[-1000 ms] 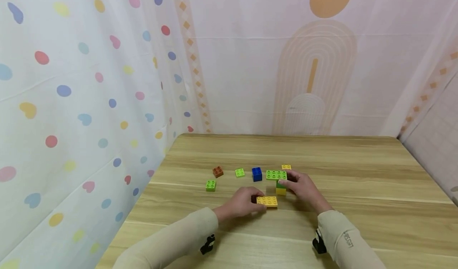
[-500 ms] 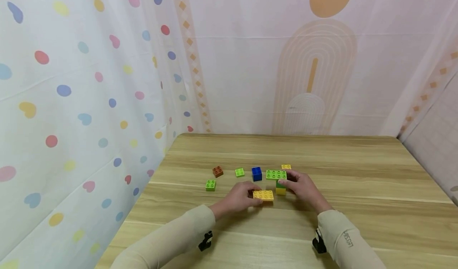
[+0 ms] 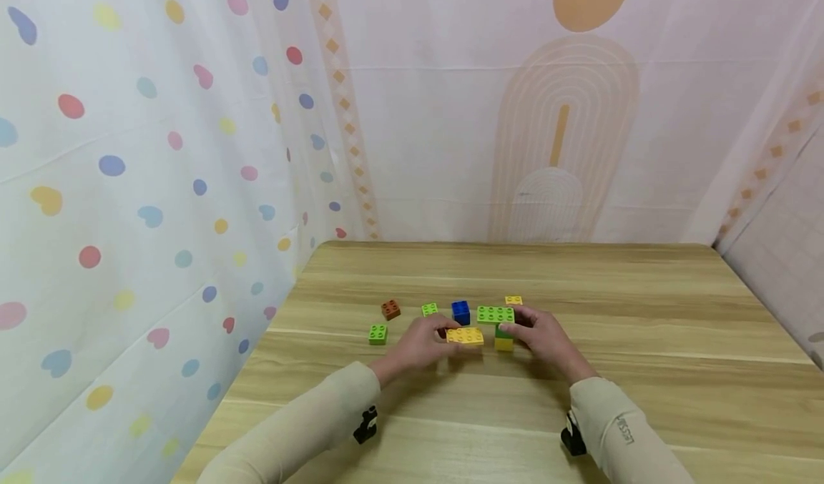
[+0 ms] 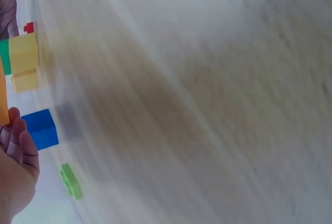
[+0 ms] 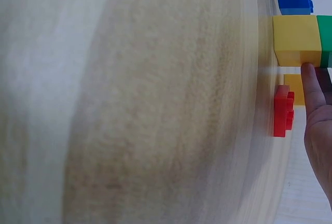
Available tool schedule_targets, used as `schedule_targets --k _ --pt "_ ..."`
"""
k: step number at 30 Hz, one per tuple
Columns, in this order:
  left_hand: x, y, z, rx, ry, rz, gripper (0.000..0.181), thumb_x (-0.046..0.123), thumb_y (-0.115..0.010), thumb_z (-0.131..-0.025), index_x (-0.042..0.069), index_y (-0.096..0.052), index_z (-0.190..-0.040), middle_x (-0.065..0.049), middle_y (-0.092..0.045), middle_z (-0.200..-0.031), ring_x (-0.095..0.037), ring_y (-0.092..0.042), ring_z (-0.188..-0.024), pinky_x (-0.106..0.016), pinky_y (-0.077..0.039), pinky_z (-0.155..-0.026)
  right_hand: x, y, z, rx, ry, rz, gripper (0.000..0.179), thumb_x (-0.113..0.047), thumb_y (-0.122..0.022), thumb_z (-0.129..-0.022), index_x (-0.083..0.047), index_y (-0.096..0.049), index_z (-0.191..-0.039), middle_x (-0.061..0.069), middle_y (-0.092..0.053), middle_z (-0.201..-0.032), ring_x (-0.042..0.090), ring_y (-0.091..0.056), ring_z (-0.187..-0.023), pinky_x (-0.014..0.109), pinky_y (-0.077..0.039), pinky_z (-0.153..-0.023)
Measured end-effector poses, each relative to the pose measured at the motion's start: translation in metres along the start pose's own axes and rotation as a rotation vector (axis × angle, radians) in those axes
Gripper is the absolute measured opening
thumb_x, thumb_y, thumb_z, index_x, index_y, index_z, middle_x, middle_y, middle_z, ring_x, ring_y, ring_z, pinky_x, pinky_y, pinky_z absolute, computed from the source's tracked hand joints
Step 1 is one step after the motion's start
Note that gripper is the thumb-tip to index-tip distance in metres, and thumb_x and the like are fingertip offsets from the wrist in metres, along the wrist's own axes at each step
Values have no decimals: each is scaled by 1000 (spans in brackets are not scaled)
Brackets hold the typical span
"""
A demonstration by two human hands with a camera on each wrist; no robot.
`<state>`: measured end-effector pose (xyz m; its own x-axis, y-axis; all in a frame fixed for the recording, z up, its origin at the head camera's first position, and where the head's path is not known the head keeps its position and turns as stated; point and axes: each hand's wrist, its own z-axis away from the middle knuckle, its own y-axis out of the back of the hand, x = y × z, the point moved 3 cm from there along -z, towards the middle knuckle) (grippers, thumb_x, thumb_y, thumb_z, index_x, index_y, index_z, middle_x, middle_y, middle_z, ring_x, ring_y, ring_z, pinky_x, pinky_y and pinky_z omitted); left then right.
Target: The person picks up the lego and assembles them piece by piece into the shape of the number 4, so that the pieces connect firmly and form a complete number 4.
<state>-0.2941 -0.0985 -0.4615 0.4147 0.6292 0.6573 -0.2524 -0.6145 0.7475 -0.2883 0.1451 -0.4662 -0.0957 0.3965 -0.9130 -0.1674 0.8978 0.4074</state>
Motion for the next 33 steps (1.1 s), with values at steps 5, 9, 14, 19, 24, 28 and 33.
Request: schedule_targets --k 5,9,14,19,24,28,33 --pt "-2 9 0 15 13 -1 37 28 -76 -88 9 -70 -120 -1 -68 -113 -15 -60 -99 -34 -49 -84 1 0 0 -8 -10 -28 51 -26 -70 -95 2 -57 -136 13 -65 -115 20 -57 -95 32 -50 -79" --pt "-4 18 -2 33 19 7 42 30 -76 -88 8 -69 -124 2 -66 -104 -14 -57 -89 -30 -48 -72 2 0 -1 -13 -25 -53 50 -25 -70 -95 1 -57 -136 13 -65 -114 19 -57 -93 30 -50 -76" --pt "-2 27 -4 50 27 63 39 30 -75 -89 10 -70 -122 2 -64 -100 -18 -56 -85 -28 -46 -67 2 0 -1 -7 -16 -36 50 -24 -70 -95 1 -57 -137 13 -65 -115 18 -57 -94 30 -49 -76" --pt "-1 33 -7 51 55 105 40 33 -75 -90 14 -69 -124 2 -66 -110 -21 -60 -93 -31 -49 -74 1 -1 0 -18 -2 -66 50 -23 -70 -95 2 -57 -136 13 -65 -115 18 -58 -94 33 -51 -78" --pt "0 37 -11 53 56 118 39 33 -74 -91 16 -70 -125 3 -65 -101 -20 -59 -82 -30 -49 -65 2 -1 0 -22 7 -75 50 -23 -69 -95 2 -57 -136 13 -65 -115 17 -58 -94 33 -51 -78" --pt "1 38 -16 49 49 131 38 35 -74 -90 16 -71 -123 3 -63 -98 -17 -57 -76 -29 -48 -61 3 0 -1 -18 -3 -59 50 -25 -70 -95 0 -57 -136 12 -66 -115 18 -58 -95 31 -50 -78" --pt "6 37 -22 37 26 112 36 37 -74 -90 16 -71 -120 5 -65 -98 -15 -57 -78 -30 -49 -64 5 -1 -1 -22 -8 -52 51 -27 -70 -94 0 -57 -136 12 -66 -115 19 -58 -96 33 -51 -80"
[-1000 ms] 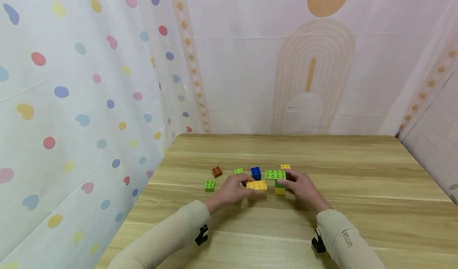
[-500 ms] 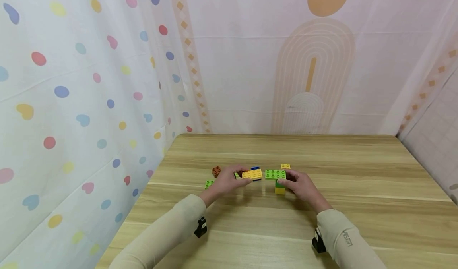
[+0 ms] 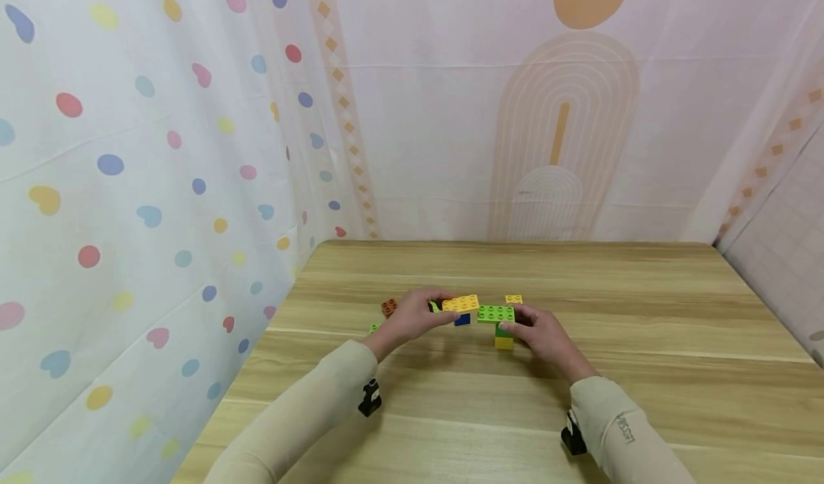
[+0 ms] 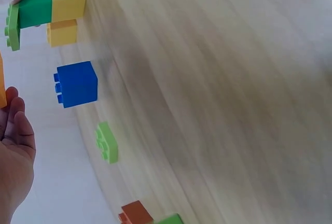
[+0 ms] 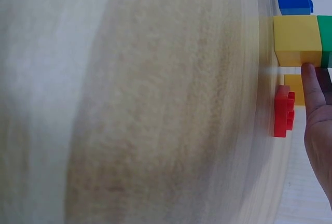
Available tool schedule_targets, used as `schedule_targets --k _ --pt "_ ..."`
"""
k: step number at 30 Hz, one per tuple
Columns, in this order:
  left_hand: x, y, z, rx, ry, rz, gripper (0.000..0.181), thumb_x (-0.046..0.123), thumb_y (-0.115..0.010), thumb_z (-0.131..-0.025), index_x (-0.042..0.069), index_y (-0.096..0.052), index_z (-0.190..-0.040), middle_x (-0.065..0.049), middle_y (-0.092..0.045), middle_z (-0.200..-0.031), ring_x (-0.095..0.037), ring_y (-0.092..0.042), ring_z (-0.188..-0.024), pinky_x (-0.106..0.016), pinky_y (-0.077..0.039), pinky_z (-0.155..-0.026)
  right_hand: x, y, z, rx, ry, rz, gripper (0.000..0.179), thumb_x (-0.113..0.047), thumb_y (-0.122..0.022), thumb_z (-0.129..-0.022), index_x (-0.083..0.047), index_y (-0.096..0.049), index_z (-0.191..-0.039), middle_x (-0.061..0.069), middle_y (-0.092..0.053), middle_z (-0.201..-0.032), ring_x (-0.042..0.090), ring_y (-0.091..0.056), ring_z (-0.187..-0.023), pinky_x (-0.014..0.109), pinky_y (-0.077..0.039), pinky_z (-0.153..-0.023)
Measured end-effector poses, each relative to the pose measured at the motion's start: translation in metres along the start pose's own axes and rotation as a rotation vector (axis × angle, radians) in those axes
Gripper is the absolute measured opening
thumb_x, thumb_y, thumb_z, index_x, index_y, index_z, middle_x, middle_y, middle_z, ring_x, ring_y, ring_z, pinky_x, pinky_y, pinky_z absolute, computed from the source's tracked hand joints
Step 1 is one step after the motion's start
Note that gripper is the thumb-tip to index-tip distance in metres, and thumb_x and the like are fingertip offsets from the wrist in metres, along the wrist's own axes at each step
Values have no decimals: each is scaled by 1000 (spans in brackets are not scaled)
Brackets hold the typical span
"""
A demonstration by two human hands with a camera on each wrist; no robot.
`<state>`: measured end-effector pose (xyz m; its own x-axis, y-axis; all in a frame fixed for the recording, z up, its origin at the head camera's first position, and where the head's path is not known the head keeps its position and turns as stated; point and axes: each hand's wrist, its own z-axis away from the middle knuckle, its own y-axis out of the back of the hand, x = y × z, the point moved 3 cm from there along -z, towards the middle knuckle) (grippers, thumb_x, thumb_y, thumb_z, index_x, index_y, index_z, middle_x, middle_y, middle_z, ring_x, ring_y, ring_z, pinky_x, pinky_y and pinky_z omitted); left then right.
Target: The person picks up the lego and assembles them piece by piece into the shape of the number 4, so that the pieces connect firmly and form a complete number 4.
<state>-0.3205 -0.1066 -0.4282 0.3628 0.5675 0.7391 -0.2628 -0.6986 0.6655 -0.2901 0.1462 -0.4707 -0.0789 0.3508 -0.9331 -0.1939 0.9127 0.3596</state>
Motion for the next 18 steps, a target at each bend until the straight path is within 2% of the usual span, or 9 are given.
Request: schedule_targets --k 4,11,18 --pt "5 -3 -5 -14 -6 -39 35 35 -74 -90 17 -71 -120 6 -65 -97 -14 -56 -77 -29 -48 -64 1 0 -1 2 7 3 51 -28 -70 -94 0 -58 -135 11 -66 -114 19 -59 -96 33 -51 -80" --pt "10 -6 -11 -34 -7 -52 37 35 -73 -91 16 -69 -123 7 -63 -99 -14 -56 -81 -29 -48 -66 3 0 -2 6 0 0 53 -29 -70 -94 0 -57 -137 12 -66 -116 19 -59 -97 33 -51 -81" --pt "14 -10 -16 -68 -53 -72 37 34 -74 -91 15 -70 -122 8 -64 -99 -13 -57 -85 -28 -48 -69 2 -1 -1 2 10 19 52 -29 -69 -95 0 -57 -136 13 -65 -119 20 -59 -100 34 -51 -82"
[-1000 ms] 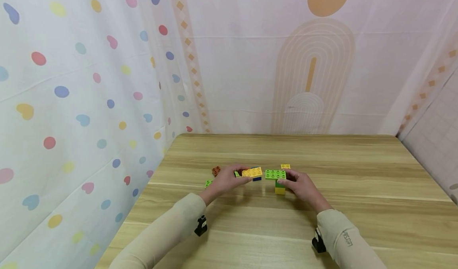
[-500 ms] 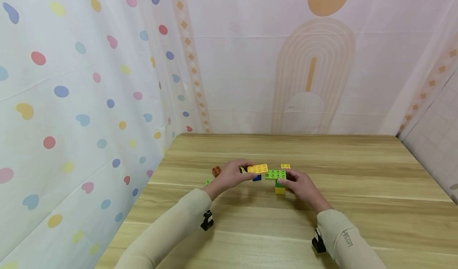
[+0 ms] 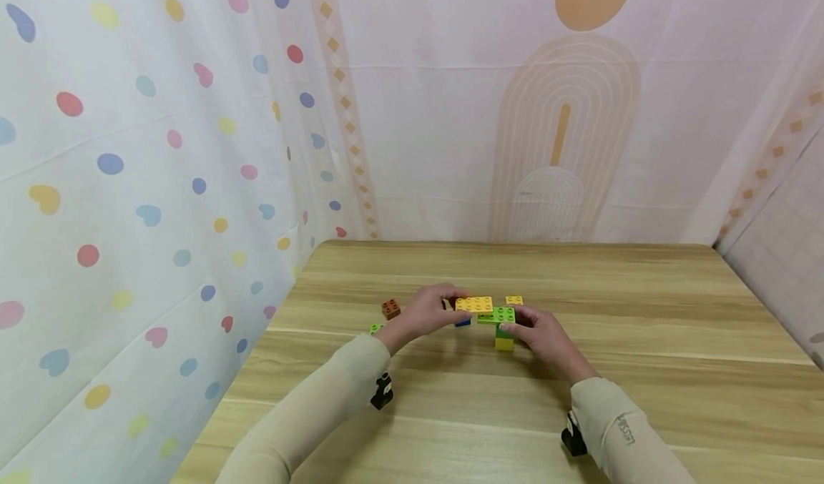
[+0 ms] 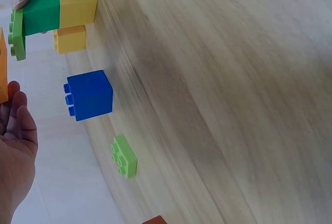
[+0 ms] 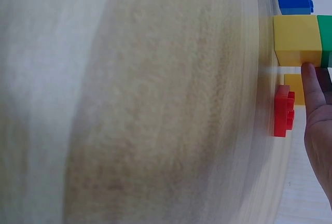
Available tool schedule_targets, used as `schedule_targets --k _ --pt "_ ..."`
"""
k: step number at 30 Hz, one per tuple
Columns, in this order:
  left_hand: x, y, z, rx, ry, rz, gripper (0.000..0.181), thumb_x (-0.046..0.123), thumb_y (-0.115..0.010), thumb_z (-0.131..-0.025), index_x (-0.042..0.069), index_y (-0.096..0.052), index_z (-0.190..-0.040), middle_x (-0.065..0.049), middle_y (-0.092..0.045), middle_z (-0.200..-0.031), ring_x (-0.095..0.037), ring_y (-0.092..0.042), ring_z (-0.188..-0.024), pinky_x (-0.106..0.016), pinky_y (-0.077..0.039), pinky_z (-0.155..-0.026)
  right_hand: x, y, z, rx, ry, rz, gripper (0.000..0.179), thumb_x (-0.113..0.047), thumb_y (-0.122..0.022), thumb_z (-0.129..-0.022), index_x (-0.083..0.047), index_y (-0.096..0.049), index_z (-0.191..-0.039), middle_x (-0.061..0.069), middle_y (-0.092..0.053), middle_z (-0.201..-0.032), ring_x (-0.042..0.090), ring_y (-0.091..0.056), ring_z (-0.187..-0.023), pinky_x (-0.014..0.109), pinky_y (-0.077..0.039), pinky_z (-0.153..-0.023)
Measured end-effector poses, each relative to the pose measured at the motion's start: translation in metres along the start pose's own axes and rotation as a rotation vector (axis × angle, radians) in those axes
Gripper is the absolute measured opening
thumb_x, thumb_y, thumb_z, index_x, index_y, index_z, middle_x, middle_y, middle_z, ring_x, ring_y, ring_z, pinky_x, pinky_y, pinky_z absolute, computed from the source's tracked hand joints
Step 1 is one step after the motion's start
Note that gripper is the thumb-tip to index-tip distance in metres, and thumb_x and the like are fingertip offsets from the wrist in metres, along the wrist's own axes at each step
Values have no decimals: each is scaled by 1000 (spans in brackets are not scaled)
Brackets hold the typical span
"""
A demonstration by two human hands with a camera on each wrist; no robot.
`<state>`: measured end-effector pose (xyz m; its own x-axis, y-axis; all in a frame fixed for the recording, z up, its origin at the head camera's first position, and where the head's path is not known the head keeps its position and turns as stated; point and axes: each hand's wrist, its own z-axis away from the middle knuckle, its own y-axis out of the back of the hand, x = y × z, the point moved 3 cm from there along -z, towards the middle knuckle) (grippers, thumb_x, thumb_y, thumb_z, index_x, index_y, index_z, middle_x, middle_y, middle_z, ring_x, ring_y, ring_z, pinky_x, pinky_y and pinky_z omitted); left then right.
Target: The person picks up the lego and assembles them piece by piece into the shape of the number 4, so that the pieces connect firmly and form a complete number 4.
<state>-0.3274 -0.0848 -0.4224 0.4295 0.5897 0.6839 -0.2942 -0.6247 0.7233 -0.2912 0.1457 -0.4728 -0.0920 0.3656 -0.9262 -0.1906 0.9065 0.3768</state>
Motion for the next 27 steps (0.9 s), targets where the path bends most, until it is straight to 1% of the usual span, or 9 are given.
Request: schedule_targets --k 7,14,19,27 --pt "2 -5 -4 -35 -30 22 35 31 -75 -90 14 -71 -120 6 -63 -96 -13 -55 -82 -27 -48 -67 0 0 1 -3 -5 -18 53 -30 -69 -95 0 -57 -137 13 -64 -122 20 -60 -101 35 -51 -84" --pt "0 -6 -6 -45 -34 17 34 28 -75 -91 13 -70 -121 5 -63 -95 -12 -55 -80 -25 -48 -67 0 0 1 -12 9 -30 52 -29 -69 -95 0 -57 -136 13 -64 -121 20 -60 -101 35 -51 -84" --pt "0 -6 -6 -52 -26 18 35 28 -74 -91 14 -70 -123 5 -63 -95 -12 -53 -79 -25 -47 -66 0 1 1 -11 4 -17 51 -29 -68 -95 0 -57 -136 13 -64 -122 20 -60 -102 35 -51 -84" --pt "0 -6 -7 -63 -26 9 39 28 -75 -91 13 -69 -126 3 -63 -91 -11 -52 -75 -24 -45 -64 0 1 2 -12 -5 -39 52 -28 -68 -96 0 -55 -138 15 -63 -124 20 -60 -103 36 -52 -85"
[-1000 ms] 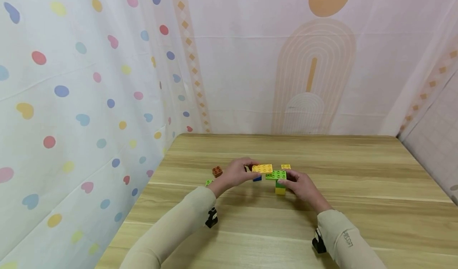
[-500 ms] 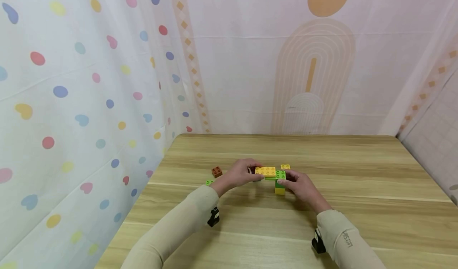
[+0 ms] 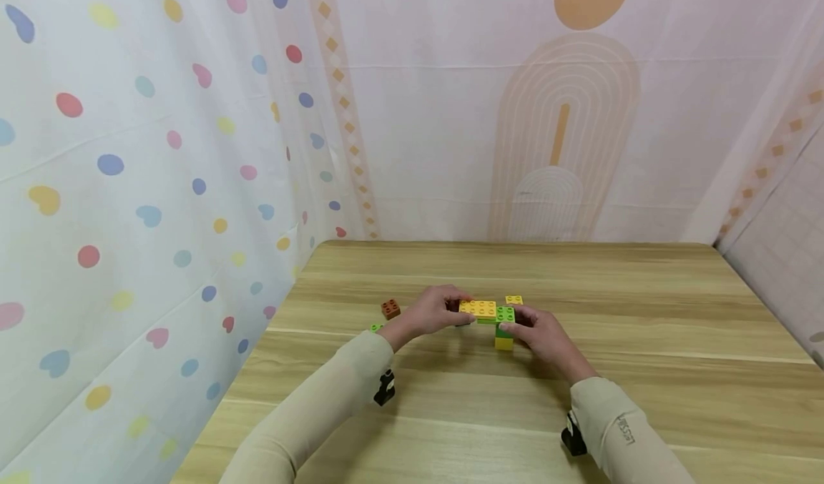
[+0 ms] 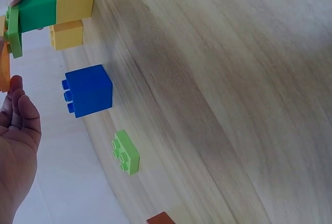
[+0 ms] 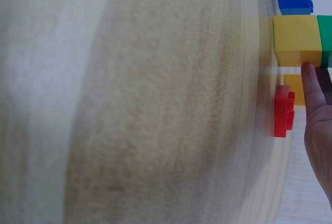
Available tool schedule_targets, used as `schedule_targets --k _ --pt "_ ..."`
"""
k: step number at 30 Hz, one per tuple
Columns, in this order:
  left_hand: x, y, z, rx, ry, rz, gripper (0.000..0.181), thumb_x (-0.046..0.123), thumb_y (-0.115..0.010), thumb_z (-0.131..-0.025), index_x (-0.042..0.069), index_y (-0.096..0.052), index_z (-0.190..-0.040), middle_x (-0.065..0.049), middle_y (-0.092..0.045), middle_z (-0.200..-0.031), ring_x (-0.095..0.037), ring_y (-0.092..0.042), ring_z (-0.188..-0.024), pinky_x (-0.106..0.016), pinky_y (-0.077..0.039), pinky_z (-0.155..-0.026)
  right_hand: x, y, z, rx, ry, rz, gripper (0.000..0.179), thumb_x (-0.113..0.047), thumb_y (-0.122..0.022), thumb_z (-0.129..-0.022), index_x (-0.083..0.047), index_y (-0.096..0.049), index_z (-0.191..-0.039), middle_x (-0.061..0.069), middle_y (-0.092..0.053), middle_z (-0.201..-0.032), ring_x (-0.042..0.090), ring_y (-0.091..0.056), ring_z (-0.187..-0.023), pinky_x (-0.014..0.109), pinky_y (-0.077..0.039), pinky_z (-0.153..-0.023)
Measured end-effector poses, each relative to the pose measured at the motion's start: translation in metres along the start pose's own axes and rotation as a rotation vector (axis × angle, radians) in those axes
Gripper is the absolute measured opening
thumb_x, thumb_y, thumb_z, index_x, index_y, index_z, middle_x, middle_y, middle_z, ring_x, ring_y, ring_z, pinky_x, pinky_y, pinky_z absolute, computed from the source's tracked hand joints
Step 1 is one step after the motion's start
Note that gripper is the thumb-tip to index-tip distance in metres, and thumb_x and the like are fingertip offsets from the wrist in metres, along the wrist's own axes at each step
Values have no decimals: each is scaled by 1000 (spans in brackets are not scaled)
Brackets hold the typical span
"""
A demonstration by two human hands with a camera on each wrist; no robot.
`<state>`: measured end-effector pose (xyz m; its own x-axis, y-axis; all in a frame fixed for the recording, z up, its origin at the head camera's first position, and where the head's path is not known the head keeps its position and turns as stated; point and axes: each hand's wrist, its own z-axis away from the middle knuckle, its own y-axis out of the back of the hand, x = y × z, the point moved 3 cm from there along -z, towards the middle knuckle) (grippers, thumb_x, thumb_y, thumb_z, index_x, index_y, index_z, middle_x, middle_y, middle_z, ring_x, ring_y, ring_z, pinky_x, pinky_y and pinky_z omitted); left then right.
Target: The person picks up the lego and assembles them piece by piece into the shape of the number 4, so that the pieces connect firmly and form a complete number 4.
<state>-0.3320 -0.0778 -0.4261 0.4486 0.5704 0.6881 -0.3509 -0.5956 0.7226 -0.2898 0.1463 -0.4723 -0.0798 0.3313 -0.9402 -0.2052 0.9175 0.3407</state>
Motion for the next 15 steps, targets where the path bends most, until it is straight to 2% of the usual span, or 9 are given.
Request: schedule_targets --k 15 --pt "0 -2 0 5 33 36 37 26 -76 -89 12 -71 -124 2 -63 -88 -12 -51 -73 -24 -44 -62 0 0 0 -5 -7 -5 53 -29 -67 -97 0 -55 -139 16 -62 -126 21 -61 -103 36 -53 -86"
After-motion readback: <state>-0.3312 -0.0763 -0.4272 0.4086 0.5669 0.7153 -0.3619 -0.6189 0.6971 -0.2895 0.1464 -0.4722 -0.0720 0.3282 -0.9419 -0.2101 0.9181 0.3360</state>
